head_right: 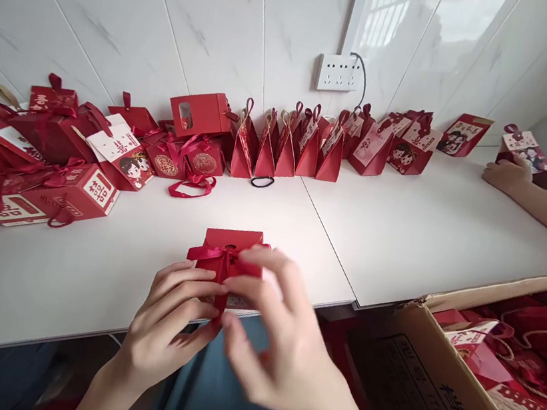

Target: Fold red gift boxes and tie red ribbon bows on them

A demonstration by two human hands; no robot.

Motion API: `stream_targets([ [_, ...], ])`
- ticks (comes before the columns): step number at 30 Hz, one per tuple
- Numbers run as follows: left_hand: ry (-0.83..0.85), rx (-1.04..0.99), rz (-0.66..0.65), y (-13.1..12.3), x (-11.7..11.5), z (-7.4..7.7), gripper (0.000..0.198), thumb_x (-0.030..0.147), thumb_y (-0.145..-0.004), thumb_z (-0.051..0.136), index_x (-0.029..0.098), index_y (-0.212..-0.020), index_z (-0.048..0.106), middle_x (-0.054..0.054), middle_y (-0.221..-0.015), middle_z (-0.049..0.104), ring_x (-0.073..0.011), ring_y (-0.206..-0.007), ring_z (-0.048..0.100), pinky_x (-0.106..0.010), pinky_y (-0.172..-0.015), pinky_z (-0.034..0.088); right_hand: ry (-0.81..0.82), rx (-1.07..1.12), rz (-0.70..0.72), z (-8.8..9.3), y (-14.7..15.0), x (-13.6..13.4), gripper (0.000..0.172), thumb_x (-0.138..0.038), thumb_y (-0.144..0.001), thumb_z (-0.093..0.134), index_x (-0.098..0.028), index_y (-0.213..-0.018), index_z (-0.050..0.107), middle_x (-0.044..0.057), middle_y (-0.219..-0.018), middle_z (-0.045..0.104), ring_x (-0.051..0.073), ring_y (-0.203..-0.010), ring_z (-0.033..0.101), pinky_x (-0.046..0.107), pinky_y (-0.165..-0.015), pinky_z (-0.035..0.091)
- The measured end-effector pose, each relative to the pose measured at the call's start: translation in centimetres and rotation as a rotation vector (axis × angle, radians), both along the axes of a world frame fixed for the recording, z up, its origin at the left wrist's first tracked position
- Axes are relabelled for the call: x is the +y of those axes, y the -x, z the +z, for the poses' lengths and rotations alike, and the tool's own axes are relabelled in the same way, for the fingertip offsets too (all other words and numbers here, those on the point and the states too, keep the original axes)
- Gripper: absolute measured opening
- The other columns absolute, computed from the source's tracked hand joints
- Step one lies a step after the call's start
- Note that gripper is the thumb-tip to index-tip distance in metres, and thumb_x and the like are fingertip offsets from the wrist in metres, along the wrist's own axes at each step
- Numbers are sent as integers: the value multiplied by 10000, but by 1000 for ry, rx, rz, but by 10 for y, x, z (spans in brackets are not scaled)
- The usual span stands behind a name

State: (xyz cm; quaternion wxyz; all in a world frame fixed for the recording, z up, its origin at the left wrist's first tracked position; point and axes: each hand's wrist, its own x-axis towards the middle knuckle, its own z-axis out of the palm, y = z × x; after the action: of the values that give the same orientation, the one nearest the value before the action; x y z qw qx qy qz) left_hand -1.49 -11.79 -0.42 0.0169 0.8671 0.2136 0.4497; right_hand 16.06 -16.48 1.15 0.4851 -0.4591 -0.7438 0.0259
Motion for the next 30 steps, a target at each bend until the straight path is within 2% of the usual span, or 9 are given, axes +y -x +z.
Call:
stream_targets([
  [3, 89, -7, -118, 10, 2, 3, 143, 50, -735, 578, 191, -740, 557, -5, -766, 697, -200, -875, 634, -423, -900, 449, 18, -204, 116, 0, 9, -4, 298, -120, -826, 533, -137, -1121, 575, 130, -1119, 625, 235, -1124, 583, 497, -1070, 385],
  [6, 209, -152, -219, 22, 12, 7, 156, 59, -755, 475, 201, -721, 530, 2, -706, 661, -180, -794, 607, -404, -816, 473, 32, -300, 66, -9, 14, 2, 283, -76, -846, 508, -133, -1112, 587, 121, -1107, 656, 230, -1085, 616, 535, -1070, 377],
  [9, 303, -261, -113, 22, 30, 12, 175, 78, -827, 462, 210, -753, 551, -12, -789, 654, -171, -845, 592, -351, -776, 488, -28, -344, 22, -18, 16, 6, 254, -49, -869, 516, -133, -1089, 611, 123, -1109, 666, 222, -1091, 620, 538, -1076, 380],
  [11, 402, -158, -13, 14, 41, 17, 137, 126, -856, 501, 214, -810, 595, -32, -939, 662, -179, -972, 592, -343, -844, 491, -55, -368, 16, -20, 15, 6, 257, -63, -881, 533, -120, -1119, 613, 140, -1122, 663, 228, -1121, 610, 535, -1079, 384],
  [14, 567, 33, 48, -2, 50, 23, 101, 191, -861, 530, 220, -836, 623, -32, -1077, 646, -181, -1081, 577, -339, -935, 472, -78, -366, 28, -24, 13, 5, 269, -77, -898, 532, -114, -1151, 615, 148, -1146, 664, 226, -1174, 587, 494, -1075, 411],
  [17, 668, 77, 100, -11, 48, 25, 80, 224, -848, 542, 227, -844, 622, -19, -1071, 638, -175, -1094, 571, -334, -960, 460, -149, -283, 45, -30, 12, 5, 223, -64, -901, 532, -100, -1093, 640, 129, -1121, 694, 211, -1182, 592, 464, -1107, 387],
  [23, 709, 75, 213, -15, 41, 25, 61, 250, -809, 564, 228, -764, 598, -26, -1064, 592, -190, -1154, 527, -343, -997, 429, -268, -151, 6, -37, 18, 5, 205, -66, -884, 563, -109, -1056, 666, 76, -984, 748, 214, -1043, 660, 553, -1124, 330],
  [26, 759, 73, 245, -16, 41, 25, 60, 269, -790, 573, 232, -743, 583, -26, -1110, 578, -199, -1191, 508, -357, -1015, 412, -265, -134, 2, -34, 21, 3, 184, -62, -854, 605, -110, -1013, 685, 68, -945, 751, 207, -962, 677, 546, -1110, 358],
  [30, 795, 59, 265, -17, 41, 24, 46, 270, -774, 575, 238, -742, 574, -20, -1132, 584, -204, -1202, 500, -364, -1023, 399, -279, -111, -2, -31, 24, 1, 198, -47, -850, 592, -110, -1010, 689, 73, -912, 752, 202, -908, 685, 510, -1031, 457],
])
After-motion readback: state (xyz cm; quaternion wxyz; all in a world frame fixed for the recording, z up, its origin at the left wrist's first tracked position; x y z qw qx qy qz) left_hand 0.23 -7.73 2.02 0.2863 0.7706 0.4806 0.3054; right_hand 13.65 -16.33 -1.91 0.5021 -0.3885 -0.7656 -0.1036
